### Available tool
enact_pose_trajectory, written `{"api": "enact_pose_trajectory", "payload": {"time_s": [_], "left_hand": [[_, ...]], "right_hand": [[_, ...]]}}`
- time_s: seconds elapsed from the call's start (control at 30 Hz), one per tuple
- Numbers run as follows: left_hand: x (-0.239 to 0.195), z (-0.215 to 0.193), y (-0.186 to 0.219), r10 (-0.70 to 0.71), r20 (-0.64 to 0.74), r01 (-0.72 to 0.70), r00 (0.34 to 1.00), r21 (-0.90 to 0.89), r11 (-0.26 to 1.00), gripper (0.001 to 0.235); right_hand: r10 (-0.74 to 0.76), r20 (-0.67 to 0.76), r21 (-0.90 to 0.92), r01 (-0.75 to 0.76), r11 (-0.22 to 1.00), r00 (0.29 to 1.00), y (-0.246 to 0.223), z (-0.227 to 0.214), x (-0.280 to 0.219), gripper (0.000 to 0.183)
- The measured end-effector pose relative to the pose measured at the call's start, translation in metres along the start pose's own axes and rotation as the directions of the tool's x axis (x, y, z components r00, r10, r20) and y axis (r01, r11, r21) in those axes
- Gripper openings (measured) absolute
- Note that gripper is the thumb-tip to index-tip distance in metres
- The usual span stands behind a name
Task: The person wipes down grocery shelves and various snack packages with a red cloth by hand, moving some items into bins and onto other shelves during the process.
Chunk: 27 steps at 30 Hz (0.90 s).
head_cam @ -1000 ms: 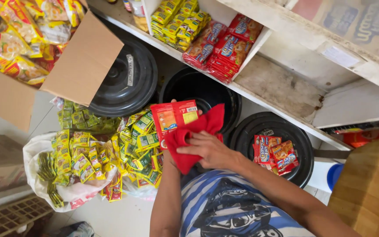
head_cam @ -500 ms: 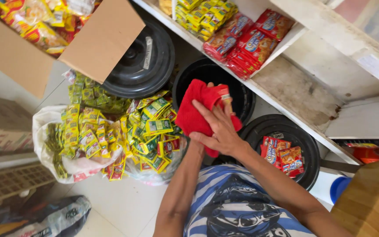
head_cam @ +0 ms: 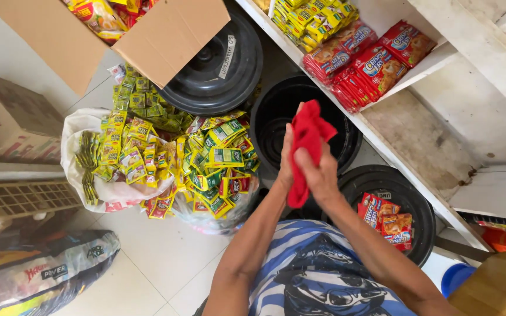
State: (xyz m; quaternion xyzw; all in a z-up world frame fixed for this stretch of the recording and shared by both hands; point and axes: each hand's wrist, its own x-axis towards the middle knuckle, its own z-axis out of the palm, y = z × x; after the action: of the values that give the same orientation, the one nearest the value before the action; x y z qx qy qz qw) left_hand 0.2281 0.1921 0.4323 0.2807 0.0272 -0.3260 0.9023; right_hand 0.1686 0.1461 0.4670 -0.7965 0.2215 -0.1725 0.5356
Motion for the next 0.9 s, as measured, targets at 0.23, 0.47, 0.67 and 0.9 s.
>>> {"api": "enact_pose_trajectory", "payload": {"time_s": [0.23, 0.47, 0.67, 0.9], "left_hand": [[-0.002, -0.029, -0.018, 0.017, 0.053, -0.02, 0.998, 0.051, 0.999, 0.061], [0.0, 0.002, -0.003, -0.047, -0.056, 0.045, 0.997, -0.036, 0.998, 0.069], [0.013, -0.046, -0.008, 0.051, 0.078, -0.036, 0.996, -0.19, 0.981, 0.066], [0.006, -0.044, -0.015, 0.077, 0.216, 0.011, 0.973, -0.381, 0.924, 0.083]], "right_hand": [[-0.551, 0.201, -0.23, 0.585, 0.777, 0.81, 0.159, -0.022, 0.068, 0.058], [0.269, -0.096, 0.089, -0.261, 0.961, 0.958, 0.056, -0.007, 0.035, 0.066], [-0.143, 0.129, -0.014, 0.146, 0.989, 0.981, -0.002, 0.005, -0.002, 0.07], [-0.317, 0.043, -0.236, 0.318, 0.918, 0.948, 0.05, -0.014, 0.044, 0.06]]}}
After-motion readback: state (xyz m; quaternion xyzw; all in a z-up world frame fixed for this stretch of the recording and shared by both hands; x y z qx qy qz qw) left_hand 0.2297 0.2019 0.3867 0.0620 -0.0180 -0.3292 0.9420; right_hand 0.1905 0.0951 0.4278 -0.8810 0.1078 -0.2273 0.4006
